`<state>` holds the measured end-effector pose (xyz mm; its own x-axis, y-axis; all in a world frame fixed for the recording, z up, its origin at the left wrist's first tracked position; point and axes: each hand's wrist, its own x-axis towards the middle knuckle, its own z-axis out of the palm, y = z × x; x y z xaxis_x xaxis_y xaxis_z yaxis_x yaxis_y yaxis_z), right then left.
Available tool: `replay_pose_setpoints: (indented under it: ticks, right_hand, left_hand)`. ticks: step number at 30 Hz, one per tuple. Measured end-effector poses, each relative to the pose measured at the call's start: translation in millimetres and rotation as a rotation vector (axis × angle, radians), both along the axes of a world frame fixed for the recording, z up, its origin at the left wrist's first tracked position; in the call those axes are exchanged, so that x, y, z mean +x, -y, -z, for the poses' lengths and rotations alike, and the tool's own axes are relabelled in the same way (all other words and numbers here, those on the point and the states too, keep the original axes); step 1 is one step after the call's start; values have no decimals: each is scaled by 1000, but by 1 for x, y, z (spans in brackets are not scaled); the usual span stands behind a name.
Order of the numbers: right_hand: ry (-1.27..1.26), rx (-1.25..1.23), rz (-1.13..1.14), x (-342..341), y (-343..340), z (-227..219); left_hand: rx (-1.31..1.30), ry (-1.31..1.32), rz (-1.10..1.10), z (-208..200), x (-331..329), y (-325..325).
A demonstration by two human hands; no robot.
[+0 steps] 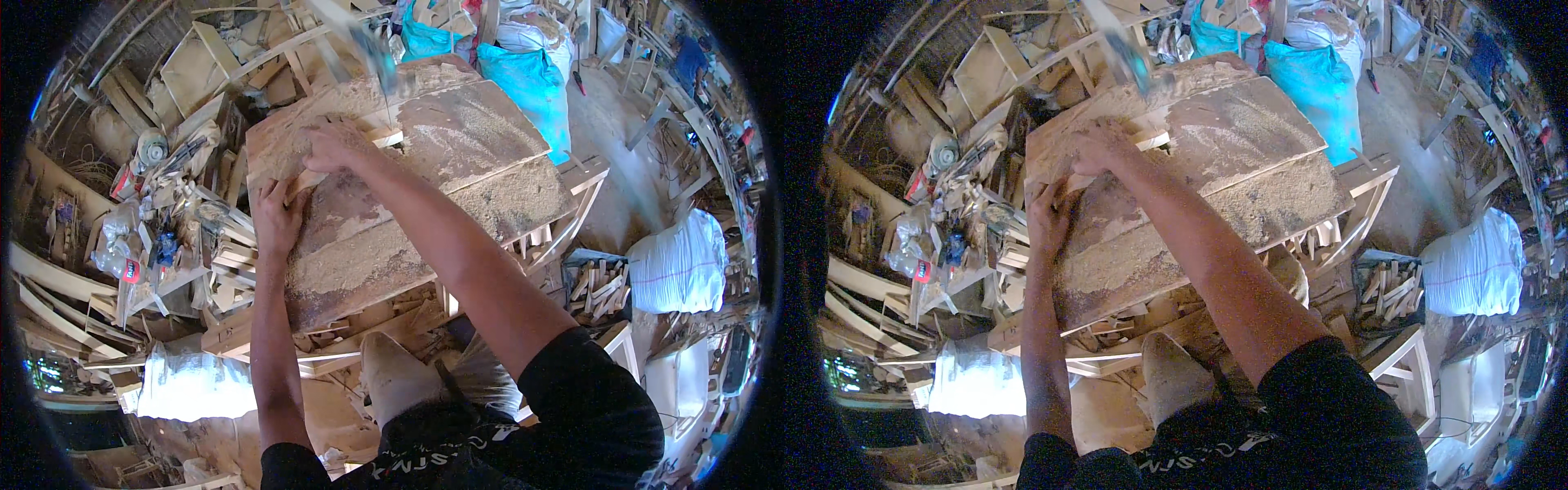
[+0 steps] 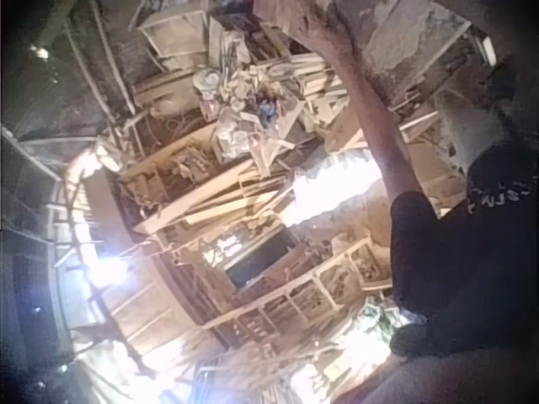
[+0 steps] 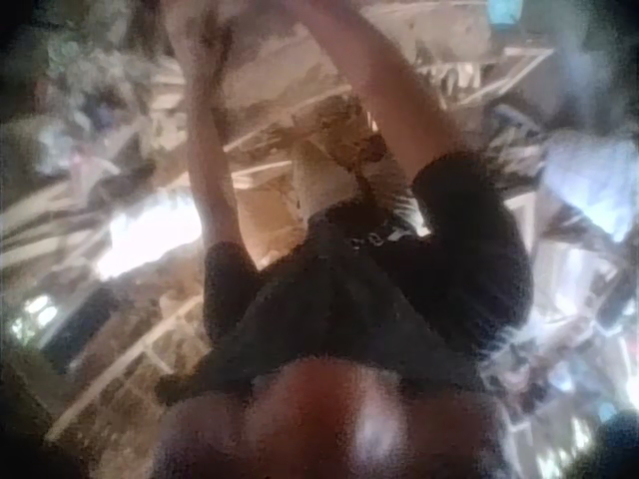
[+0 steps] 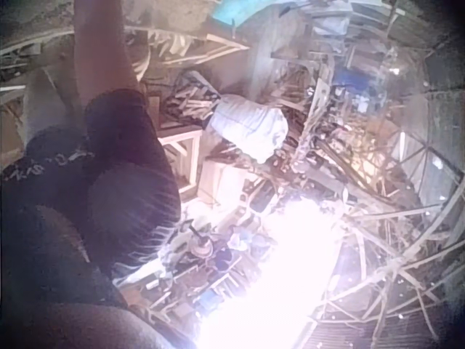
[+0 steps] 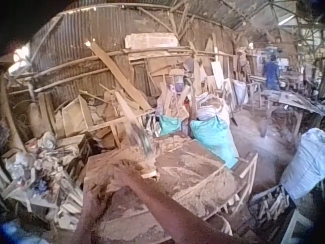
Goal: The person cuts a wooden piece along a marked line using a scroll saw.
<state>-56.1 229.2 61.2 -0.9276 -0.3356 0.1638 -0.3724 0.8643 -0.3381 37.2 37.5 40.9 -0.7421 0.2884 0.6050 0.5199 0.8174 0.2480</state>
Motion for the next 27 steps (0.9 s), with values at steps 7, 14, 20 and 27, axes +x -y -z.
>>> replay_pose_setpoints:
  ticks: [7, 14, 20, 27]
  right_hand:
    - [-25, -24, -7, -7, -7, 7]
    - [-24, 6, -20, -9, 3, 8]
    - [-25, -2, -42, -15, -4, 12]
    - [-104, -2, -35, -7, -3, 6]
  left_hand:
    - [27, 25, 21, 1, -1, -7]
    - [6, -6, 21, -1, -1, -2]
    - [41, 24, 20, -7, 5, -14]
    - [4, 22, -2, -4, 3, -9]
